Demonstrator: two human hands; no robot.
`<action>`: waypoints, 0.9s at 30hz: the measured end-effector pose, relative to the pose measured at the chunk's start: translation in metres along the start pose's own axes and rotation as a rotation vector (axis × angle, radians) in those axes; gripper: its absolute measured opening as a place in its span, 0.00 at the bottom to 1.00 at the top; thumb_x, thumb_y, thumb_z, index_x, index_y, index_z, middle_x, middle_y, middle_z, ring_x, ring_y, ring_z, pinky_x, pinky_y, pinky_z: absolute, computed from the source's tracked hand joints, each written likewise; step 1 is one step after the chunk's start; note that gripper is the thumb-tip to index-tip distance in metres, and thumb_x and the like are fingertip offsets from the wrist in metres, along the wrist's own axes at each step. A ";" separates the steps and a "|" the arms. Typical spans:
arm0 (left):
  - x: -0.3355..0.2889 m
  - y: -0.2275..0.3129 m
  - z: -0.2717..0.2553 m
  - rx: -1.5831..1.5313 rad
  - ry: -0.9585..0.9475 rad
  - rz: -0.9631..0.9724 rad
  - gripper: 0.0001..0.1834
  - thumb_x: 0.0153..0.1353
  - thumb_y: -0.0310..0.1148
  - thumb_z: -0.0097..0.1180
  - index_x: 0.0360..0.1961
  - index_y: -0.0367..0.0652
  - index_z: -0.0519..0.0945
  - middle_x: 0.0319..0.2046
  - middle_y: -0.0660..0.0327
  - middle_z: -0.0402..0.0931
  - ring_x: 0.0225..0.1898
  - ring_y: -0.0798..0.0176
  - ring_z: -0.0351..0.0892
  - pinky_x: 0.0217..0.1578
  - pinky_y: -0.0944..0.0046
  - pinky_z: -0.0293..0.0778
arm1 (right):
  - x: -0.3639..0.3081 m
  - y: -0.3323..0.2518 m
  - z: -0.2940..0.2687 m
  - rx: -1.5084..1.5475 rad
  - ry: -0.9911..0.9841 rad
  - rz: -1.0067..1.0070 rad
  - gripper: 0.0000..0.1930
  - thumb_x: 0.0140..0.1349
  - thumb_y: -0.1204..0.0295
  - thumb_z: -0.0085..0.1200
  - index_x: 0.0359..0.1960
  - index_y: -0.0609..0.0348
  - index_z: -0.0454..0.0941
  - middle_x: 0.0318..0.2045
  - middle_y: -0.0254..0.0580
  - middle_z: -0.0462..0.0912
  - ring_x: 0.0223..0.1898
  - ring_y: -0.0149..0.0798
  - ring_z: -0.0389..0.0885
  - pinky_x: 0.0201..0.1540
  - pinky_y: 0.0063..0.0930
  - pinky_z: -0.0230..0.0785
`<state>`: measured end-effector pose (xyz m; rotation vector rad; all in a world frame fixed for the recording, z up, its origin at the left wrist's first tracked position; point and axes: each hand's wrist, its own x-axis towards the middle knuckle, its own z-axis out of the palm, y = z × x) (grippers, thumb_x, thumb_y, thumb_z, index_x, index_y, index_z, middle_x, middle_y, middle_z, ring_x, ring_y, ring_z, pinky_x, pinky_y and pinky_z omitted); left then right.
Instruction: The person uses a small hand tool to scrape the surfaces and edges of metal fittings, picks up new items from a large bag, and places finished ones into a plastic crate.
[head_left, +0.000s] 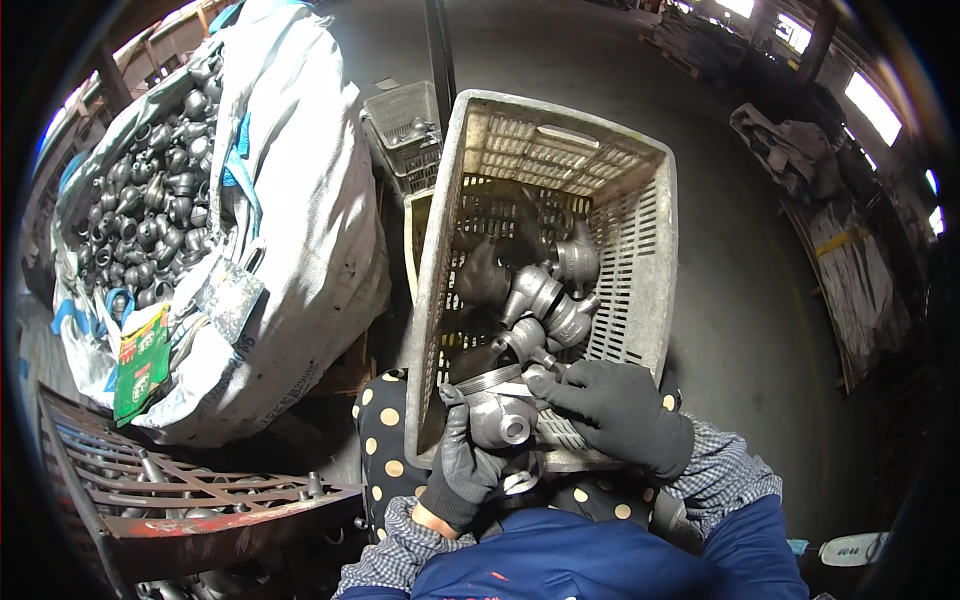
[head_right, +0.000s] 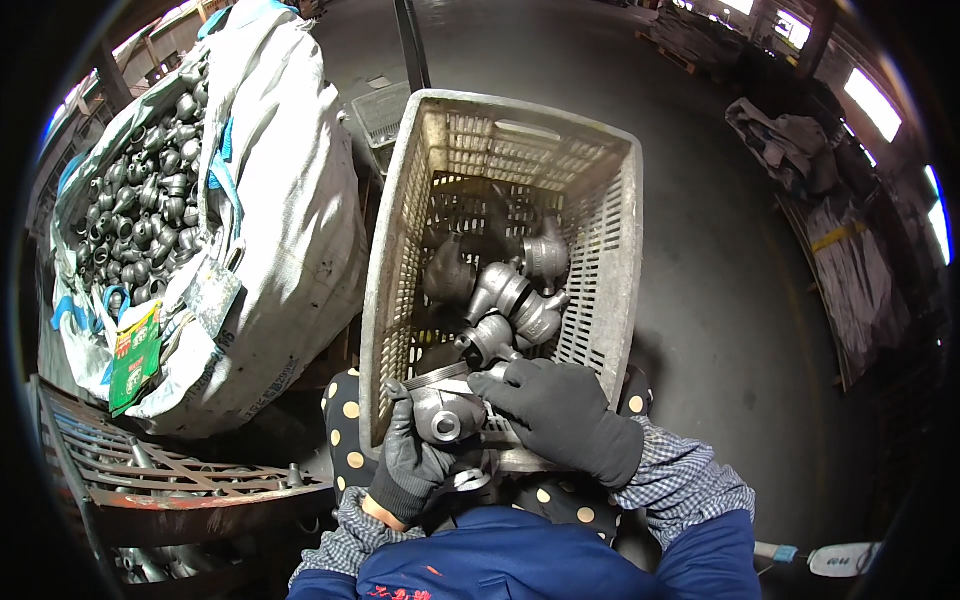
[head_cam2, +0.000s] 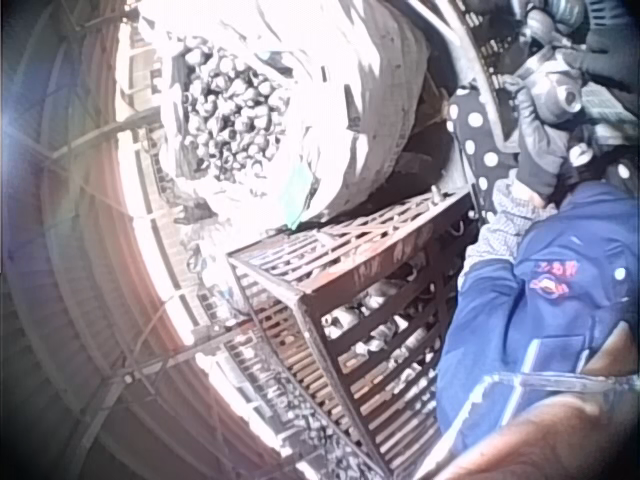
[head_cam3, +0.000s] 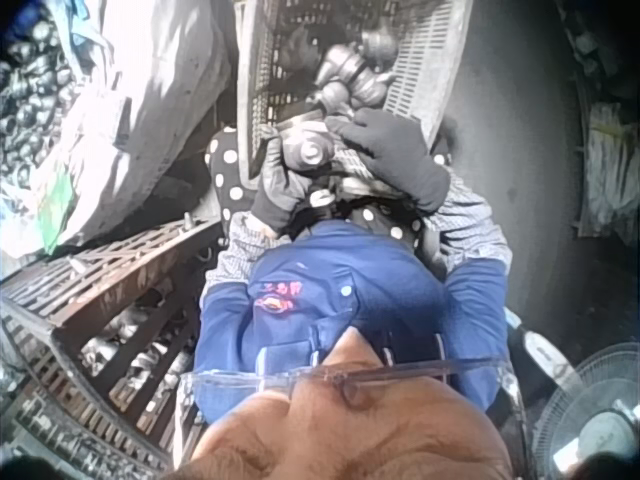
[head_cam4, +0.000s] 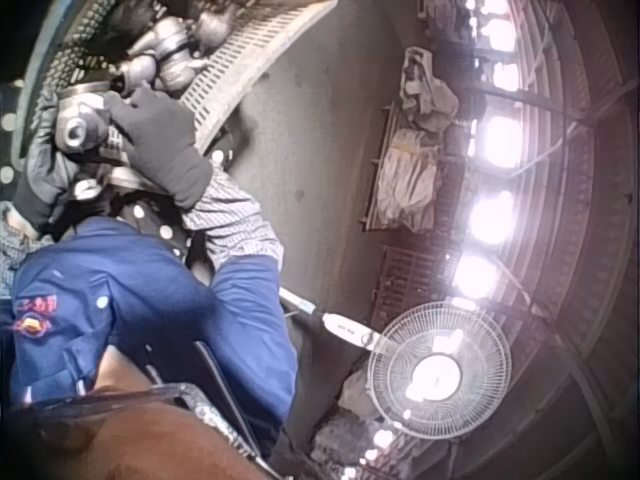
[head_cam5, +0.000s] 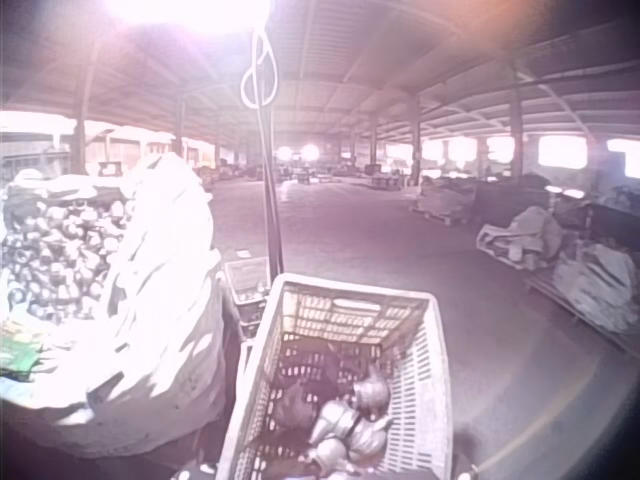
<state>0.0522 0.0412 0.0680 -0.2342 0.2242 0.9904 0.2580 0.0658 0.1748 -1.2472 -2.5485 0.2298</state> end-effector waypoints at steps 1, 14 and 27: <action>0.000 0.000 0.000 0.004 0.001 -0.006 0.43 0.59 0.54 0.60 0.65 0.38 0.58 0.59 0.46 0.67 0.59 0.44 0.72 0.57 0.36 0.72 | 0.001 -0.001 -0.003 -0.033 -0.015 -0.011 0.24 0.53 0.64 0.60 0.55 0.39 0.77 0.34 0.31 0.79 0.33 0.36 0.81 0.30 0.30 0.73; -0.001 -0.002 0.000 0.058 0.063 0.013 0.43 0.58 0.58 0.57 0.64 0.38 0.60 0.57 0.46 0.70 0.57 0.45 0.74 0.54 0.37 0.75 | -0.002 0.005 0.002 -0.081 -0.024 -0.044 0.23 0.54 0.66 0.58 0.55 0.39 0.76 0.34 0.32 0.78 0.33 0.36 0.81 0.29 0.31 0.73; -0.002 -0.006 0.007 0.153 0.043 0.063 0.43 0.59 0.58 0.56 0.65 0.37 0.59 0.57 0.45 0.69 0.57 0.46 0.74 0.55 0.40 0.75 | 0.001 0.006 -0.011 -0.104 -0.061 -0.061 0.22 0.54 0.68 0.56 0.53 0.41 0.77 0.34 0.30 0.79 0.33 0.35 0.81 0.28 0.31 0.74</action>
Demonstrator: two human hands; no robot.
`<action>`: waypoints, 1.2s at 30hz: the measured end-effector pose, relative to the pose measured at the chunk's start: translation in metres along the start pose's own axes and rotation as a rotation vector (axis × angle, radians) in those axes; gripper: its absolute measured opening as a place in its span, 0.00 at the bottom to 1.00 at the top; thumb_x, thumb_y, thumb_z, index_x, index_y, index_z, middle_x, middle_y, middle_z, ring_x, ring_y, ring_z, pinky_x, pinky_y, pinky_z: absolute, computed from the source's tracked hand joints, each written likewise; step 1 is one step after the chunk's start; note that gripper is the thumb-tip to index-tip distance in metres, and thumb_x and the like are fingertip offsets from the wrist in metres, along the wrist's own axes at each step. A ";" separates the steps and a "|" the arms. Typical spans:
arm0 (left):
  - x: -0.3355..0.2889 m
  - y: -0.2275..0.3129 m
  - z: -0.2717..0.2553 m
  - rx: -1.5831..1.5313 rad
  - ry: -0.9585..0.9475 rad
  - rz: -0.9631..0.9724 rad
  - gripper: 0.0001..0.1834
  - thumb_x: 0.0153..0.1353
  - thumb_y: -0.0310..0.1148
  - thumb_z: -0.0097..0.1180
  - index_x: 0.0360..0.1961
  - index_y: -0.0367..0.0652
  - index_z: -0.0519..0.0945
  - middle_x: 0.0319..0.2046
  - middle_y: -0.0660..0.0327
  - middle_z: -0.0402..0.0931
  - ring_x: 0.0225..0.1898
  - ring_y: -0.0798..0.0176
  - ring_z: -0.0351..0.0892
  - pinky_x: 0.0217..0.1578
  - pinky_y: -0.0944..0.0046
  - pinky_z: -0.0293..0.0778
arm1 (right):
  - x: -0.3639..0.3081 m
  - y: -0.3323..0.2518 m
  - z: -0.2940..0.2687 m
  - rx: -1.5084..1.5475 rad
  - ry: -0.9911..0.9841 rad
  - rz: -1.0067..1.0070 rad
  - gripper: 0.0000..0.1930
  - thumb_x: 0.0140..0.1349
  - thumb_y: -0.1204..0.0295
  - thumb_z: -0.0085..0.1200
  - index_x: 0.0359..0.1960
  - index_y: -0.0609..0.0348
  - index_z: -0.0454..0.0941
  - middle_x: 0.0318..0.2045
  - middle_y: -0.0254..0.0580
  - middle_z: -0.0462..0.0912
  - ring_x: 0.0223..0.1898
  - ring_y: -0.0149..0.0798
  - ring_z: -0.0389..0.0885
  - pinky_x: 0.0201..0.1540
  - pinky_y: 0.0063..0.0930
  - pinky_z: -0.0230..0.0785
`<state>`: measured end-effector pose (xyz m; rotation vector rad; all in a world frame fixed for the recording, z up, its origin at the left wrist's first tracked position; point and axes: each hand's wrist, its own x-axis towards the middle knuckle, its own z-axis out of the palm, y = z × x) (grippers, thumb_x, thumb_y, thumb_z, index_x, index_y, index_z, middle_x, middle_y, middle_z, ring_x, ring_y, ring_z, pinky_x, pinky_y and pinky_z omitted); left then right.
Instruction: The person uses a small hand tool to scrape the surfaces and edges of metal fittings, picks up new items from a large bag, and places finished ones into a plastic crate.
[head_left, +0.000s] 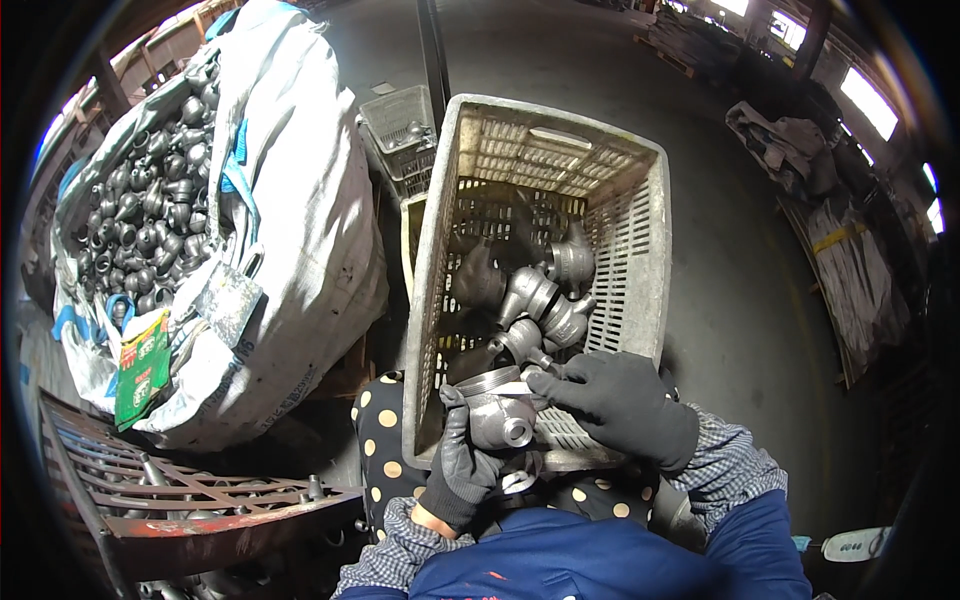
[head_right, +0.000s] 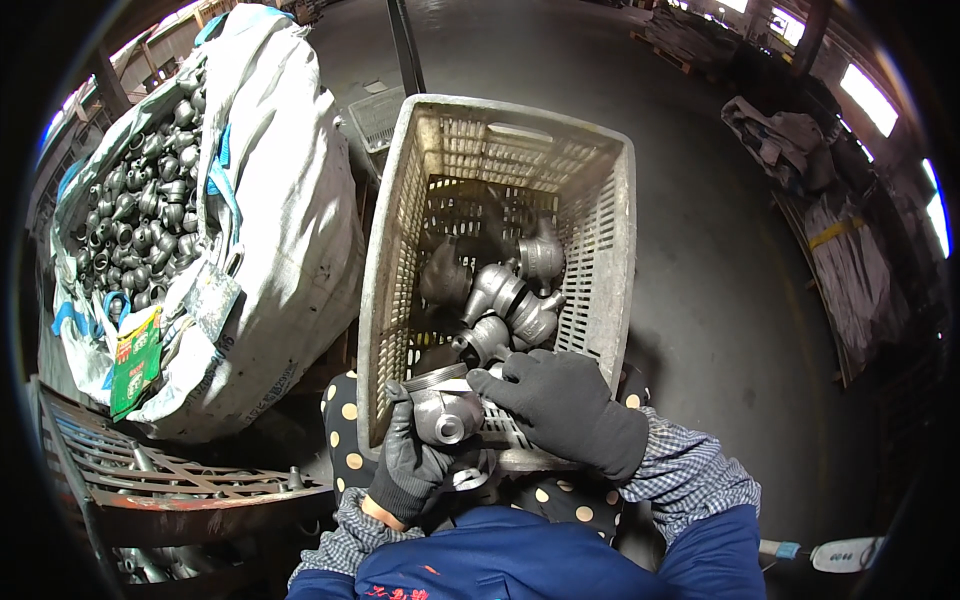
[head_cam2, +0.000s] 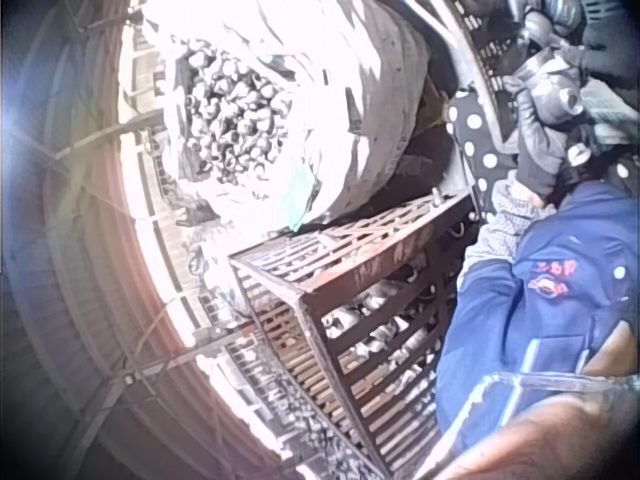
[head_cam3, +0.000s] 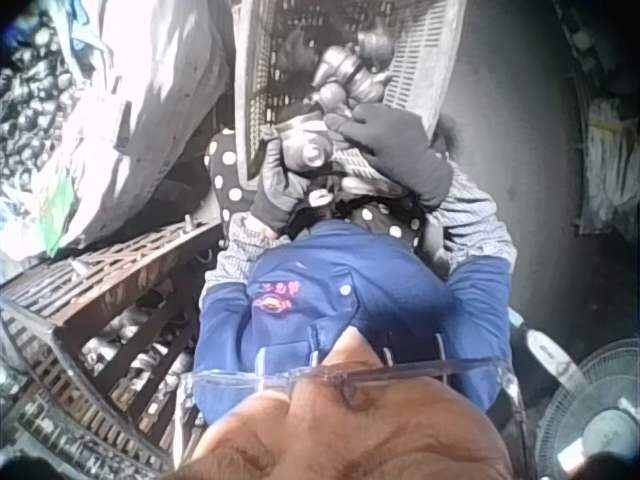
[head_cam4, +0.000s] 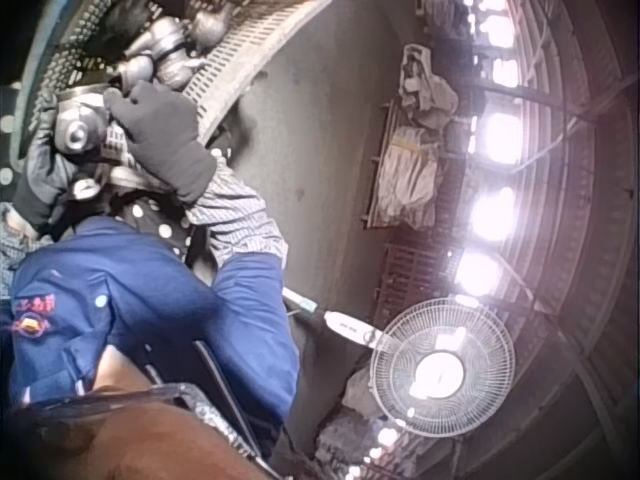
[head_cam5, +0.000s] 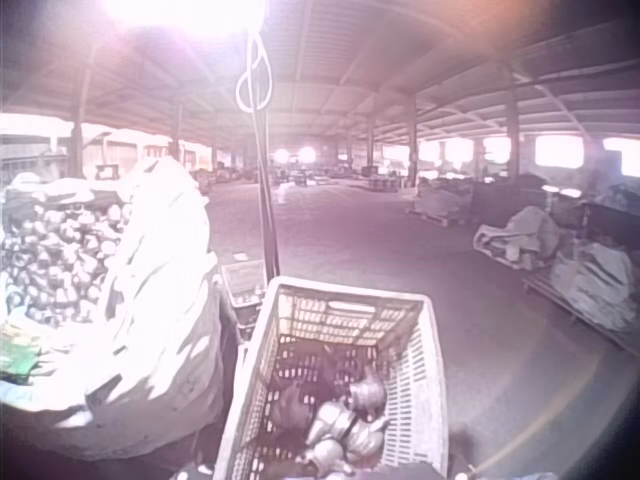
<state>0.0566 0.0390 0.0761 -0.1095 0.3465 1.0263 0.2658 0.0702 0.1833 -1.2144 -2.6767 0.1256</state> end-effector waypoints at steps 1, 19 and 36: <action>0.001 0.000 -0.003 0.024 0.023 0.009 0.43 0.59 0.58 0.56 0.65 0.37 0.59 0.57 0.45 0.69 0.57 0.46 0.74 0.55 0.40 0.75 | -0.001 0.000 0.003 -0.041 0.004 -0.007 0.22 0.54 0.68 0.56 0.53 0.41 0.77 0.34 0.30 0.79 0.33 0.35 0.81 0.28 0.30 0.73; 0.004 -0.001 -0.007 -0.070 0.028 -0.016 0.39 0.61 0.53 0.57 0.64 0.38 0.60 0.58 0.45 0.69 0.57 0.46 0.74 0.56 0.38 0.74 | -0.004 -0.002 -0.010 0.254 -0.010 0.117 0.17 0.56 0.66 0.54 0.49 0.42 0.79 0.28 0.36 0.81 0.30 0.41 0.83 0.29 0.35 0.73; 0.004 -0.002 -0.003 -0.019 -0.029 0.012 0.41 0.60 0.56 0.58 0.64 0.38 0.60 0.58 0.48 0.69 0.58 0.48 0.74 0.56 0.42 0.75 | -0.002 0.017 -0.010 0.401 -0.052 0.217 0.17 0.54 0.68 0.54 0.47 0.40 0.83 0.31 0.37 0.84 0.32 0.41 0.83 0.36 0.34 0.74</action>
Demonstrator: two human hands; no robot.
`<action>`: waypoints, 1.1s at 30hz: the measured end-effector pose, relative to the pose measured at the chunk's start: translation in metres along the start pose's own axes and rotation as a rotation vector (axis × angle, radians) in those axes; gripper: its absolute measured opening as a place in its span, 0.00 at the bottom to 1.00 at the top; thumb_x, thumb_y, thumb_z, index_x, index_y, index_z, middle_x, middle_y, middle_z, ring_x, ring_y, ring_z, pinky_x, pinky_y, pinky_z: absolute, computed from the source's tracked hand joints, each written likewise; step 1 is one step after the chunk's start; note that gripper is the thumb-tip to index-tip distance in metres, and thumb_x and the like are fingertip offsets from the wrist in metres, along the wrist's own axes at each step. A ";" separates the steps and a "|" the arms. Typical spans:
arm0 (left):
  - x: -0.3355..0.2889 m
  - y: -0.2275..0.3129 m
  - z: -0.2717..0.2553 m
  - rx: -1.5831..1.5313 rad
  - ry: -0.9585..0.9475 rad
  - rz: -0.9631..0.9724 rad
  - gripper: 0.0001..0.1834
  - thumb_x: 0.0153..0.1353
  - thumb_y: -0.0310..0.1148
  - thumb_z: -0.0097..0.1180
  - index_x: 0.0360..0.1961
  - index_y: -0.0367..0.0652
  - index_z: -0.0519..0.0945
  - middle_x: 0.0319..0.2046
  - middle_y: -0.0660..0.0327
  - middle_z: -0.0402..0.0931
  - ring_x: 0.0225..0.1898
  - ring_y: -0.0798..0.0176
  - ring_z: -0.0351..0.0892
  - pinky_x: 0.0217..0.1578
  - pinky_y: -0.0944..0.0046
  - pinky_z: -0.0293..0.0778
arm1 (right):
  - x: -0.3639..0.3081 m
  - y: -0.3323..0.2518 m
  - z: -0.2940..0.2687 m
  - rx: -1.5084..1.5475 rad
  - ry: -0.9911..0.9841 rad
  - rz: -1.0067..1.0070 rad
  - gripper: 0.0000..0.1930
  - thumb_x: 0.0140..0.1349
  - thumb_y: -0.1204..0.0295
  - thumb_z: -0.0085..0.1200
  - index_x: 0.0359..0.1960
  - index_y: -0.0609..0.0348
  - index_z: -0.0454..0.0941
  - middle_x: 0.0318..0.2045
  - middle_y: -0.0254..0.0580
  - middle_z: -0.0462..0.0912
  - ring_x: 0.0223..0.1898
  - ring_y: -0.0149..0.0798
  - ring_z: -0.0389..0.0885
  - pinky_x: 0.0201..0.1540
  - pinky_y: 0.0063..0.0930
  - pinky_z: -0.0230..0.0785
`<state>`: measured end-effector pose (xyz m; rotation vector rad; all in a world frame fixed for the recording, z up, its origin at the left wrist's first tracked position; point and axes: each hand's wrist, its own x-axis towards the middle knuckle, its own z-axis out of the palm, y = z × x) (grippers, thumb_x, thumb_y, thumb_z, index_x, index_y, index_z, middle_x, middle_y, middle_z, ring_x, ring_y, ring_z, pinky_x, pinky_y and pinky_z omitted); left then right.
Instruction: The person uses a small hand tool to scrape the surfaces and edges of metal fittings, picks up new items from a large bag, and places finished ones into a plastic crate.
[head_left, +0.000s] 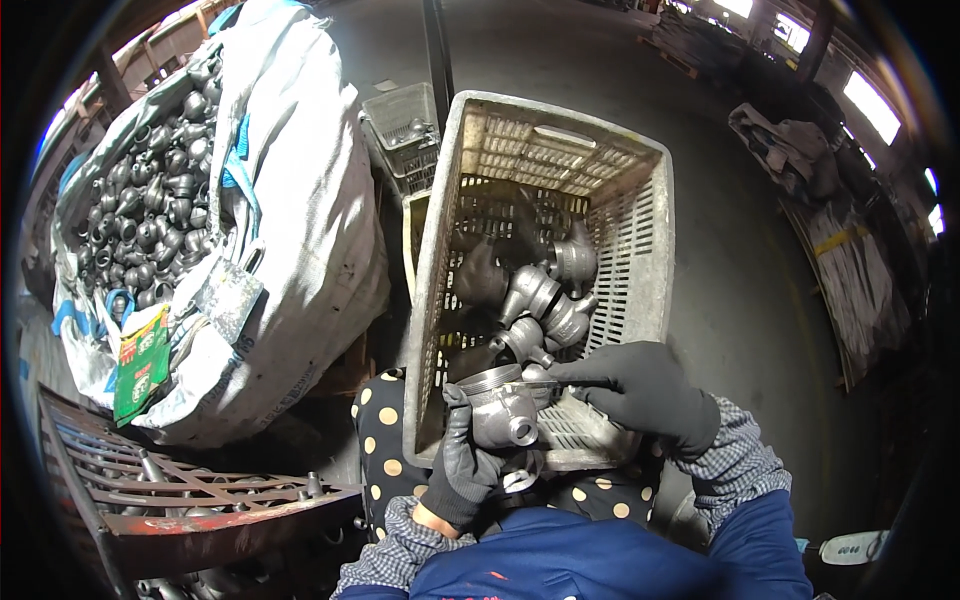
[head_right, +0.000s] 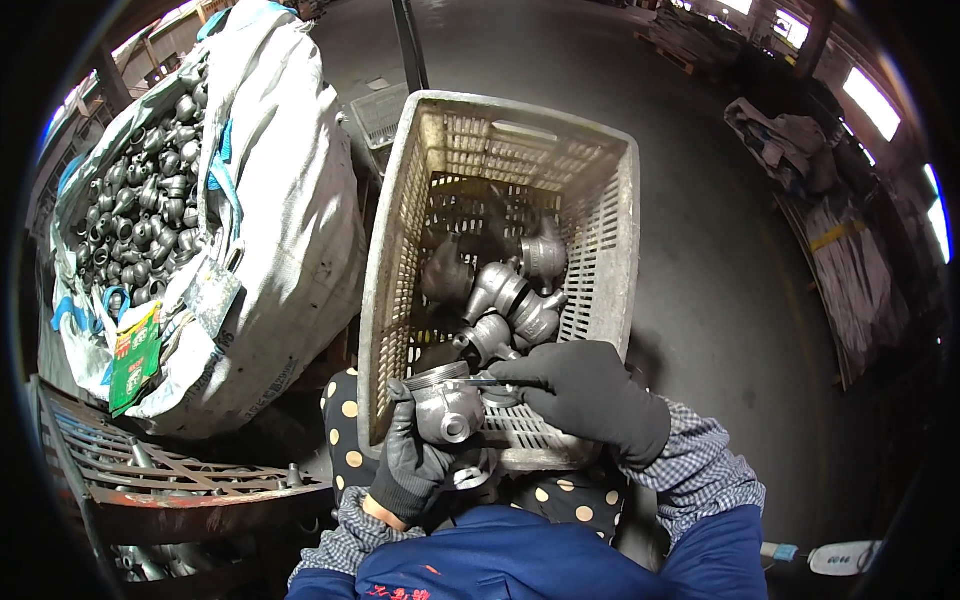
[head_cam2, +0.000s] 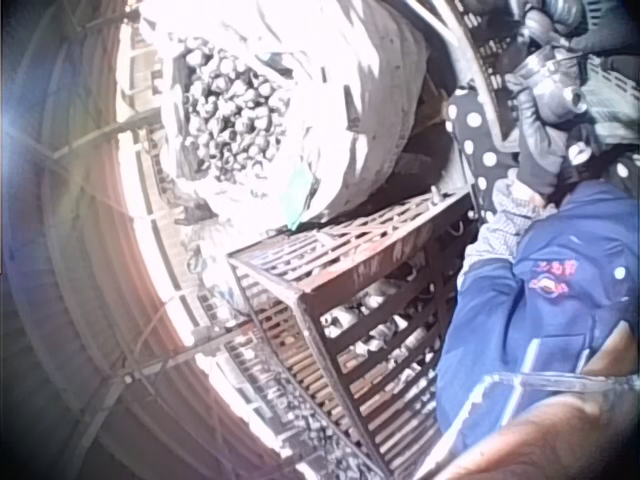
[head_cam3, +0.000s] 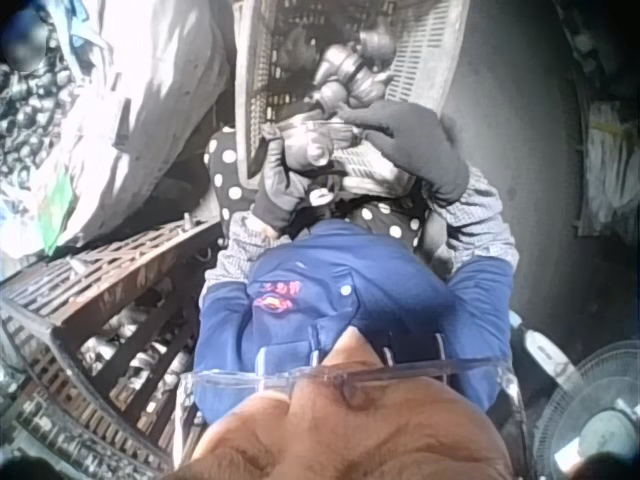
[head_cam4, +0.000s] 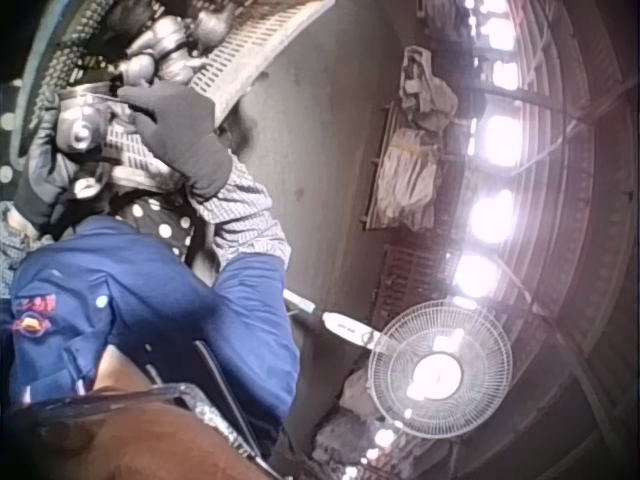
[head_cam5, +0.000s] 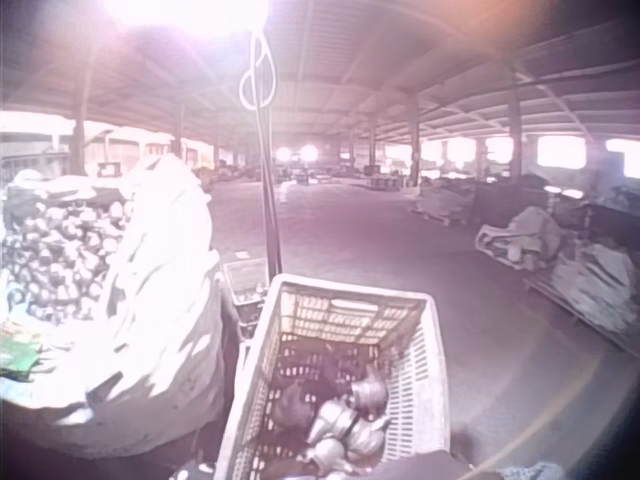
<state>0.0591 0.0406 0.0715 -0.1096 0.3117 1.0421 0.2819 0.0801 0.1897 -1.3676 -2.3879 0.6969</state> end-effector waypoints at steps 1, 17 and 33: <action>0.000 0.000 -0.003 0.008 0.007 0.003 0.41 0.60 0.56 0.58 0.64 0.38 0.61 0.58 0.48 0.69 0.58 0.48 0.74 0.56 0.42 0.75 | 0.000 -0.005 0.000 -0.032 0.013 -0.019 0.18 0.54 0.67 0.54 0.48 0.40 0.83 0.31 0.35 0.83 0.32 0.41 0.82 0.35 0.34 0.74; -0.001 -0.001 -0.002 -0.013 -0.003 -0.007 0.41 0.60 0.56 0.57 0.64 0.38 0.61 0.56 0.47 0.70 0.55 0.48 0.76 0.53 0.43 0.78 | -0.006 -0.014 0.018 -0.322 0.156 -0.150 0.18 0.53 0.65 0.58 0.48 0.39 0.81 0.32 0.31 0.78 0.33 0.35 0.79 0.29 0.32 0.72; -0.003 -0.002 0.000 0.031 0.075 0.001 0.42 0.59 0.57 0.57 0.64 0.37 0.60 0.56 0.47 0.71 0.54 0.48 0.77 0.54 0.41 0.77 | -0.006 -0.014 0.021 -0.284 0.100 -0.147 0.19 0.52 0.68 0.58 0.48 0.39 0.81 0.33 0.31 0.78 0.34 0.37 0.80 0.31 0.32 0.73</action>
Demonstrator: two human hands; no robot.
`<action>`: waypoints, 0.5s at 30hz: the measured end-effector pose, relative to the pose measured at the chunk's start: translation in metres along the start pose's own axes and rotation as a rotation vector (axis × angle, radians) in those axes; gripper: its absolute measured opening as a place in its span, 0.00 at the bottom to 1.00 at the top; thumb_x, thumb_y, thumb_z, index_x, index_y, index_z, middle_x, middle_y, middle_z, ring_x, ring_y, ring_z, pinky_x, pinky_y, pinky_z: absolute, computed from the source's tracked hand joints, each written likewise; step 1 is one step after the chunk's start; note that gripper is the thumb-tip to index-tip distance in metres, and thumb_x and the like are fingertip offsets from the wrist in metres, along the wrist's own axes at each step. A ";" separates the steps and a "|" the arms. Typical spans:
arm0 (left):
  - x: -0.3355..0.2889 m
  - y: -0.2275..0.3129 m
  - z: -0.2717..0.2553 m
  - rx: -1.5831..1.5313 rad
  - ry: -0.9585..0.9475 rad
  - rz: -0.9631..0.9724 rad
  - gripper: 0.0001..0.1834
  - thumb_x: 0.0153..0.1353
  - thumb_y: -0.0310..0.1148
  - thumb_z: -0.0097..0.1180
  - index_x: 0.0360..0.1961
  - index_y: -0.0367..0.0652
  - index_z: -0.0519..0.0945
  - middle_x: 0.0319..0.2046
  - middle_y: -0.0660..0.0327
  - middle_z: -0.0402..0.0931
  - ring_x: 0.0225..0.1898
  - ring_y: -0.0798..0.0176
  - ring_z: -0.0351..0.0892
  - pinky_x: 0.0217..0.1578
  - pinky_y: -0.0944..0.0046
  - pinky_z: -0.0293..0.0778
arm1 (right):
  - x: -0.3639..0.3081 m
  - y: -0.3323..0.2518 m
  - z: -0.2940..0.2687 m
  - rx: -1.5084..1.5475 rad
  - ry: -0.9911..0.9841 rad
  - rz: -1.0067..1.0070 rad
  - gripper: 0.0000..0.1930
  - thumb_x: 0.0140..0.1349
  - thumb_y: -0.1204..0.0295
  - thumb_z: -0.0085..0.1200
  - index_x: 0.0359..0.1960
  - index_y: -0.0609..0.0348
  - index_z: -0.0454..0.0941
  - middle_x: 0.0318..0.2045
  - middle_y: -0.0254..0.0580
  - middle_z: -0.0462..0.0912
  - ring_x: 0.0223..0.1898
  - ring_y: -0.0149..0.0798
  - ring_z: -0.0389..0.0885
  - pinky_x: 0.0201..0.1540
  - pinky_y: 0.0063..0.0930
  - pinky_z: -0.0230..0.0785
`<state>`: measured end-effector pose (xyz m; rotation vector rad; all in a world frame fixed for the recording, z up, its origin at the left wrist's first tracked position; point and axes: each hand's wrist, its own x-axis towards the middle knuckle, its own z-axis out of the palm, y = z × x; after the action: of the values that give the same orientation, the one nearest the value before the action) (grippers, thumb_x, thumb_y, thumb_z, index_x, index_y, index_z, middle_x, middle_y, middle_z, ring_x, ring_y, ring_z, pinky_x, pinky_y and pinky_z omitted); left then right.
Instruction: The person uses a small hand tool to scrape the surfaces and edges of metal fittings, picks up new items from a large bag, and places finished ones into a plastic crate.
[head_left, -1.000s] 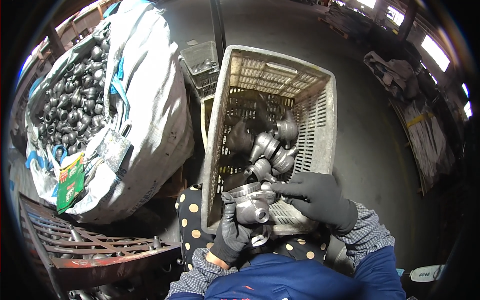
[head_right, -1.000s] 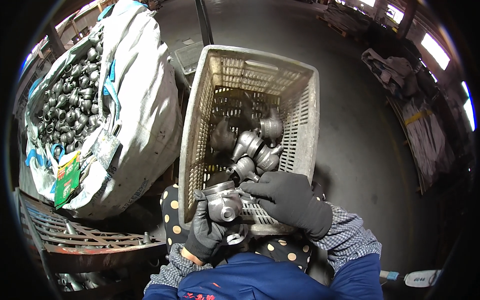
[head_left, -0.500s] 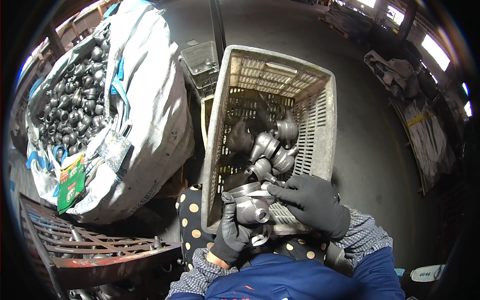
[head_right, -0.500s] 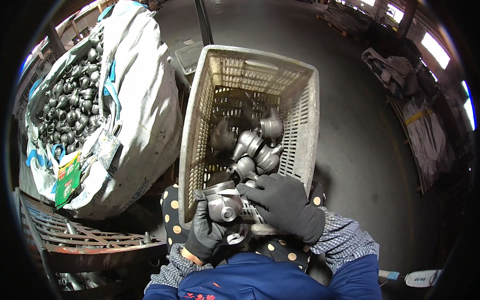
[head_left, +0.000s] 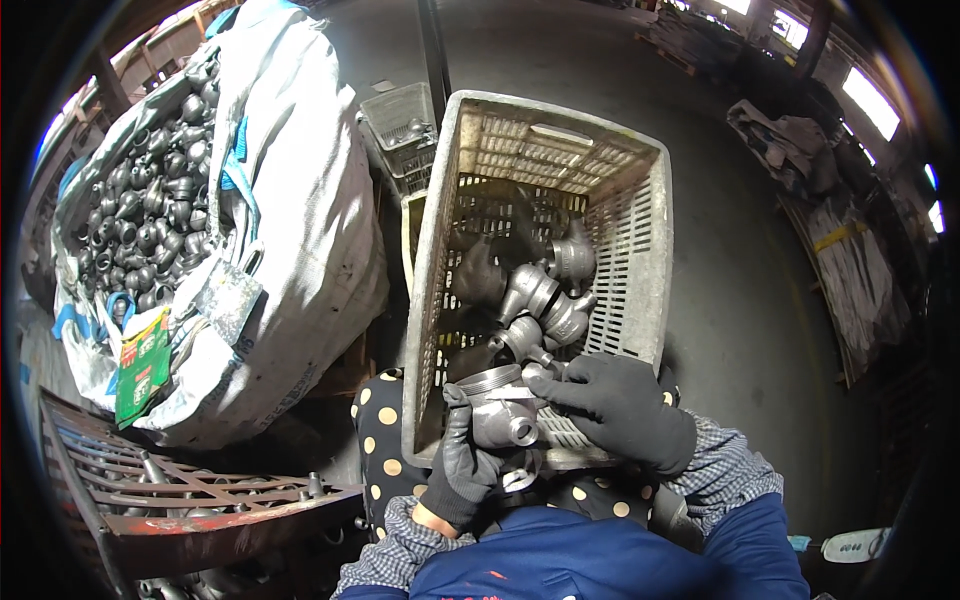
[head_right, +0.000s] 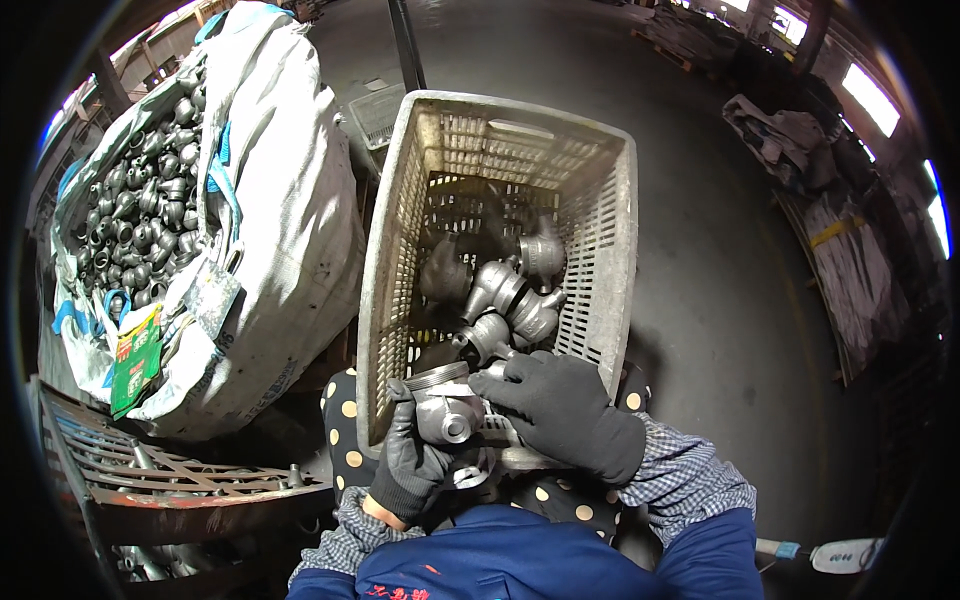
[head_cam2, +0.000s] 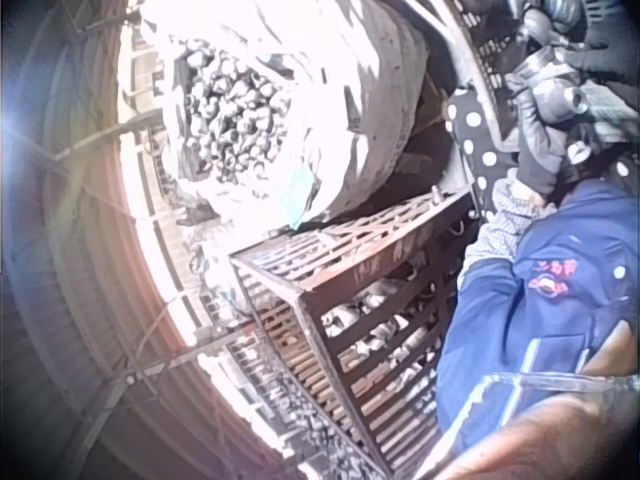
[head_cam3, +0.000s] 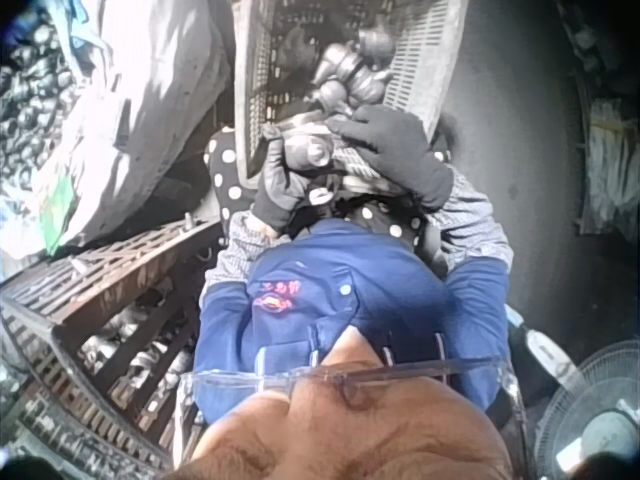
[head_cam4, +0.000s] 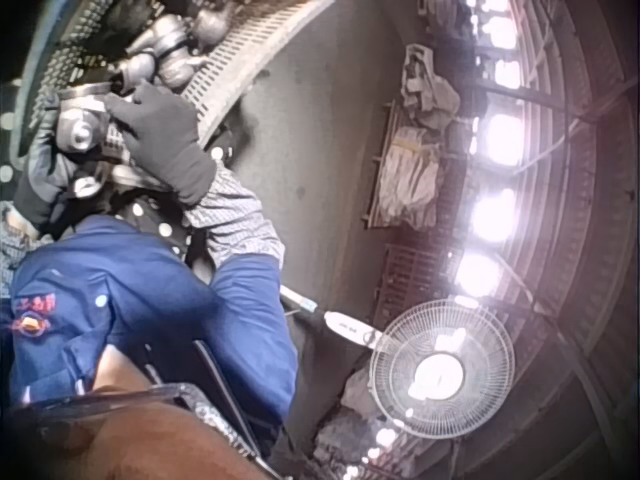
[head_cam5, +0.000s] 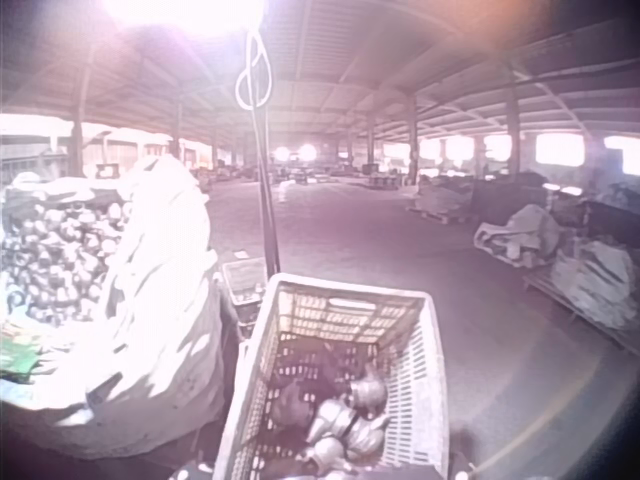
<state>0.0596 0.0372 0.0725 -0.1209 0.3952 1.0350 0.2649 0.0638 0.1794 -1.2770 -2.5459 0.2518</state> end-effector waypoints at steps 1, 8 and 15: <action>0.000 0.000 -0.001 0.016 0.011 0.014 0.42 0.59 0.57 0.57 0.63 0.37 0.61 0.55 0.47 0.71 0.54 0.47 0.77 0.54 0.42 0.77 | 0.001 0.002 -0.001 0.029 -0.006 -0.005 0.19 0.52 0.68 0.58 0.49 0.39 0.81 0.33 0.31 0.79 0.34 0.37 0.80 0.32 0.32 0.74; 0.000 0.002 0.004 -0.029 -0.034 -0.008 0.43 0.59 0.58 0.57 0.64 0.36 0.60 0.56 0.46 0.70 0.54 0.46 0.77 0.52 0.42 0.79 | -0.007 0.019 0.007 0.200 0.003 0.017 0.21 0.53 0.68 0.59 0.52 0.39 0.81 0.32 0.34 0.79 0.33 0.39 0.81 0.33 0.32 0.74; 0.001 0.004 -0.003 -0.043 -0.037 -0.031 0.43 0.61 0.59 0.53 0.65 0.38 0.58 0.58 0.45 0.68 0.57 0.45 0.74 0.54 0.36 0.75 | -0.009 0.023 0.010 0.379 0.025 0.110 0.19 0.54 0.71 0.59 0.49 0.42 0.83 0.31 0.36 0.81 0.33 0.40 0.81 0.35 0.32 0.74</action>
<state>0.0558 0.0395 0.0702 -0.1458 0.3371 1.0139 0.2839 0.0695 0.1617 -1.2574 -2.2647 0.6992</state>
